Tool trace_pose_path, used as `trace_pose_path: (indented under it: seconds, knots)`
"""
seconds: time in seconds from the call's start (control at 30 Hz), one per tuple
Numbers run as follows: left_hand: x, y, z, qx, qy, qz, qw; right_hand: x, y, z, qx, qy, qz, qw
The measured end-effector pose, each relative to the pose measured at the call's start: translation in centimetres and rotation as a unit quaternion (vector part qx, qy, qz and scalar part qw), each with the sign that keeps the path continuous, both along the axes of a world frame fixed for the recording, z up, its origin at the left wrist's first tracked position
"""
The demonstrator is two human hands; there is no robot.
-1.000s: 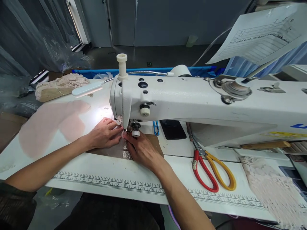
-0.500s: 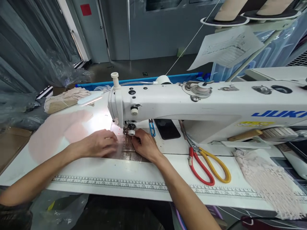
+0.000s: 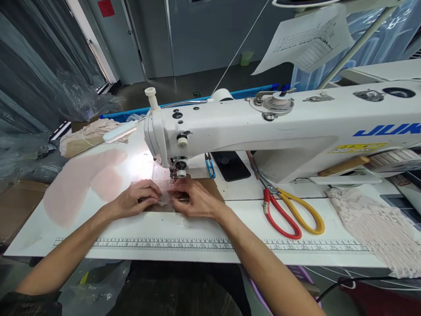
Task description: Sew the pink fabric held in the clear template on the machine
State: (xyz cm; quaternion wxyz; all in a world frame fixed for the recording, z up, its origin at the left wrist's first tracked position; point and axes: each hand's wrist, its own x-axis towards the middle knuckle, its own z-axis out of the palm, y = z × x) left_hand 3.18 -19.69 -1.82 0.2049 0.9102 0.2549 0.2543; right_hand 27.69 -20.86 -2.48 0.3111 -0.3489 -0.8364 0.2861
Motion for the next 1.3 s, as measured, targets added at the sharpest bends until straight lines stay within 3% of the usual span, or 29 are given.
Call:
trace_pose_path:
  seconds: [0.1,0.23,0.4,0.47,0.6,0.8,1.17,1.3]
  knots:
    - [0.2,-0.2,-0.1,0.032,-0.033,0.021,0.999,-0.7,-0.5,0.1,0.006,-0.009,0.045,0.999]
    - [0.6,-0.1,-0.4,0.124,-0.050,-0.019,0.991,-0.8,-0.3,-0.1,0.002,-0.005,0.056,0.998]
    - [0.9,-0.3,-0.3,0.202,-0.048,-0.022,0.978,0.3,0.5,-0.3,0.022,-0.050,-0.085,0.995]
    - [0.9,-0.3,-0.2,0.207,-0.055,-0.022,0.977,0.5,0.7,-0.5,0.042,-0.096,-0.108,0.989]
    - [1.0,-0.4,-0.6,0.188,-0.035,-0.041,0.981,0.4,0.7,-1.3,0.066,-0.150,-0.091,0.982]
    - [1.0,-0.6,-1.3,0.190,0.000,-0.056,0.980,0.5,0.8,-1.9,0.068,-0.137,-0.065,0.986]
    - [1.1,-0.9,-0.9,0.287,0.052,-0.075,0.954,0.6,0.7,-1.8,0.064,-0.132,-0.066,0.987]
    - [1.2,-0.9,-0.6,0.320,0.074,-0.082,0.941,0.4,0.5,-1.1,0.093,-0.128,-0.028,0.987]
